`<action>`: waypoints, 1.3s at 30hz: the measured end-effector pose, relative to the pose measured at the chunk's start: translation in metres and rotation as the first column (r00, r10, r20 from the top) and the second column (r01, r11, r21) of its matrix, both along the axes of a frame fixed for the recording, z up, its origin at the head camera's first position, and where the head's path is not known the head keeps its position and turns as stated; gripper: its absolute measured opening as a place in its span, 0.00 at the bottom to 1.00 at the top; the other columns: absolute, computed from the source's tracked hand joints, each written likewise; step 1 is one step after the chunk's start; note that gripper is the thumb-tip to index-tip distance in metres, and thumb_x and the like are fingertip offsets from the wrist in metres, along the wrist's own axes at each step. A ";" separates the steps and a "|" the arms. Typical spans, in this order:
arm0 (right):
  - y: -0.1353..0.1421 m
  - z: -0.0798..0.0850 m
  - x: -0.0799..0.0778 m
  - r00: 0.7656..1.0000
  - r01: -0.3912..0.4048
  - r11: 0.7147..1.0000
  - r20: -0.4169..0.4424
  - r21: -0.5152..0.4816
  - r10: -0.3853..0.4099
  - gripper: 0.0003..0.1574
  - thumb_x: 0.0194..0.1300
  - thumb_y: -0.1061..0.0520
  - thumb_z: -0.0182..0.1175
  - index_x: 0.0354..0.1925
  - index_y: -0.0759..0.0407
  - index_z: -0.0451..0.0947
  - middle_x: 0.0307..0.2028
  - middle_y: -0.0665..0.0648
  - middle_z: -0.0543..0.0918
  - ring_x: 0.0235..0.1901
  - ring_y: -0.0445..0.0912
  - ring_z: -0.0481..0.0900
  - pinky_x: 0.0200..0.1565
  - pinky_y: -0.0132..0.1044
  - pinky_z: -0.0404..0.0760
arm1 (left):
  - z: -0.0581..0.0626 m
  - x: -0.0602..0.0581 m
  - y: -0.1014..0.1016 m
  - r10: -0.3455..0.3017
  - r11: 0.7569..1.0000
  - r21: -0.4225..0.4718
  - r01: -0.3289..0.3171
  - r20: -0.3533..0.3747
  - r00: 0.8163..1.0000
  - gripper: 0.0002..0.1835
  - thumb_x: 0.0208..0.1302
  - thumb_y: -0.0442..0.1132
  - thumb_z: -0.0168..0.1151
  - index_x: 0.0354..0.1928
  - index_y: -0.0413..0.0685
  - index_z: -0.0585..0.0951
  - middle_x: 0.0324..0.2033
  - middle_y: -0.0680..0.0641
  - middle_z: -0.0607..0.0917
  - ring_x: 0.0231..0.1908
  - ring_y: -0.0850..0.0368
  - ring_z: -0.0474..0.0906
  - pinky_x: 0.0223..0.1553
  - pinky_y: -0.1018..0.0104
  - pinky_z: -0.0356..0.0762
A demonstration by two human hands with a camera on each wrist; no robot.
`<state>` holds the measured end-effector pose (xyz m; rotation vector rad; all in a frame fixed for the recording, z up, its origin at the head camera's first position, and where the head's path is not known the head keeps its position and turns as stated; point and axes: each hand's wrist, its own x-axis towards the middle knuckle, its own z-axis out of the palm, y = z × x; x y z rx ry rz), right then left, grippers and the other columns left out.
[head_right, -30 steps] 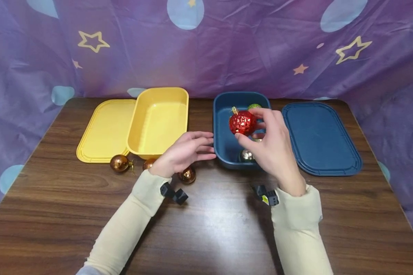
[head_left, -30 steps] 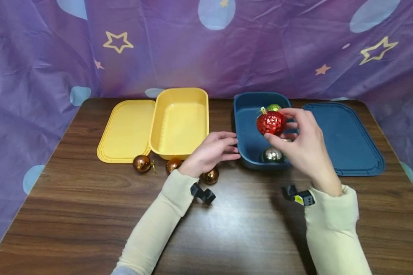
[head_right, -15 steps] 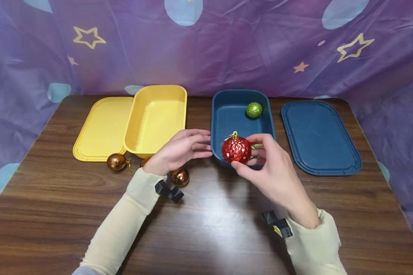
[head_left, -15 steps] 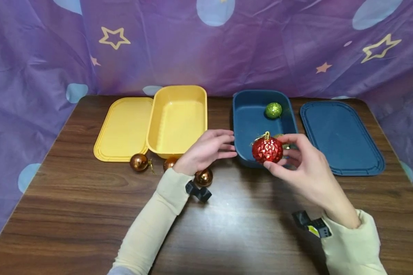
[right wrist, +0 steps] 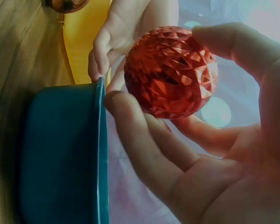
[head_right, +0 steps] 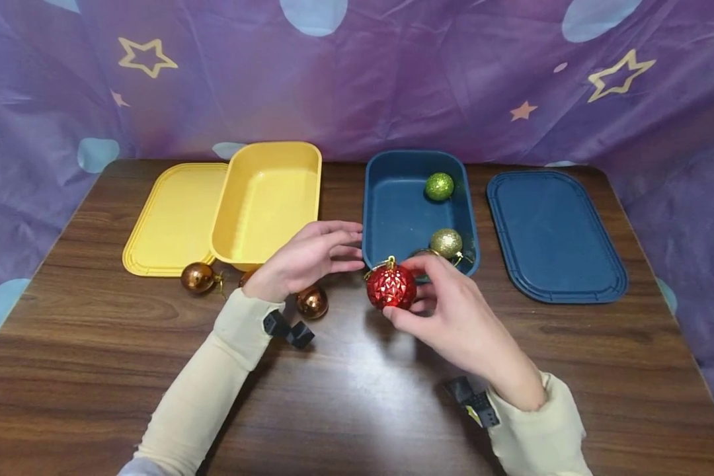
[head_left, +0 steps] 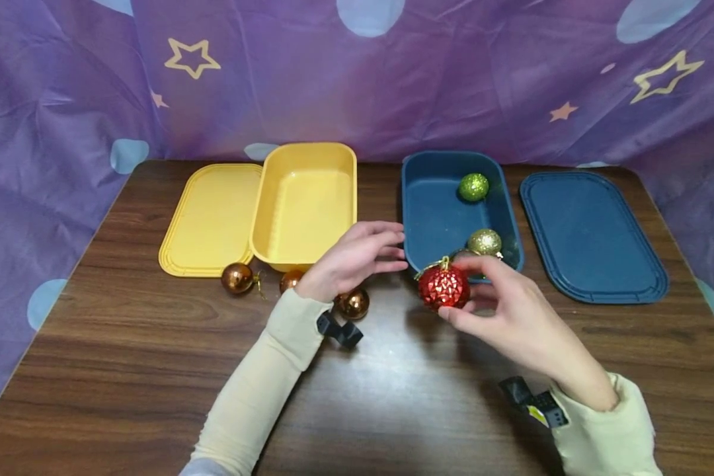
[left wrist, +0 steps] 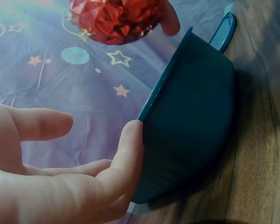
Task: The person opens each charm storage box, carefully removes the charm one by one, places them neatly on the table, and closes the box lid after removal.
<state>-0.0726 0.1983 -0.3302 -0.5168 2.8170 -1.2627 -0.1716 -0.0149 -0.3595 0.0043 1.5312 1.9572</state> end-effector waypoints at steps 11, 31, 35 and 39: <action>-0.011 -0.009 0.001 0.994 -0.103 0.994 0.032 0.032 0.102 0.31 0.53 0.56 0.72 0.53 0.63 0.74 0.45 0.59 0.82 0.34 0.40 0.84 0.35 0.32 0.85 | 0.000 0.000 0.001 -0.005 1.000 -0.002 0.005 -0.005 1.000 0.25 0.74 0.32 0.44 0.69 0.30 0.59 0.64 0.31 0.65 0.46 0.51 0.72 0.64 0.53 0.72; -0.024 -0.036 -0.004 0.987 -0.158 0.966 0.067 0.207 0.147 0.27 0.57 0.53 0.68 0.51 0.67 0.74 0.44 0.59 0.82 0.40 0.46 0.81 0.44 0.44 0.82 | 0.001 0.000 -0.001 -0.005 1.000 -0.018 0.005 0.000 1.000 0.25 0.75 0.34 0.44 0.70 0.32 0.59 0.67 0.33 0.65 0.43 0.55 0.73 0.45 0.72 0.78; -0.025 -0.038 -0.004 0.989 -0.136 0.965 0.081 0.225 0.121 0.29 0.57 0.52 0.67 0.51 0.68 0.74 0.44 0.61 0.83 0.42 0.49 0.81 0.46 0.48 0.81 | 0.001 0.001 -0.001 -0.006 1.000 -0.015 0.006 0.001 1.000 0.25 0.75 0.33 0.44 0.70 0.31 0.59 0.67 0.32 0.65 0.42 0.55 0.73 0.45 0.72 0.78; -0.026 -0.039 -0.004 0.990 -0.118 0.965 0.103 0.236 0.096 0.29 0.57 0.52 0.66 0.51 0.69 0.74 0.42 0.62 0.83 0.40 0.49 0.81 0.44 0.48 0.82 | 0.001 0.000 0.000 -0.010 1.000 -0.014 0.010 0.000 1.000 0.25 0.74 0.33 0.45 0.70 0.31 0.59 0.67 0.32 0.64 0.42 0.56 0.73 0.44 0.72 0.77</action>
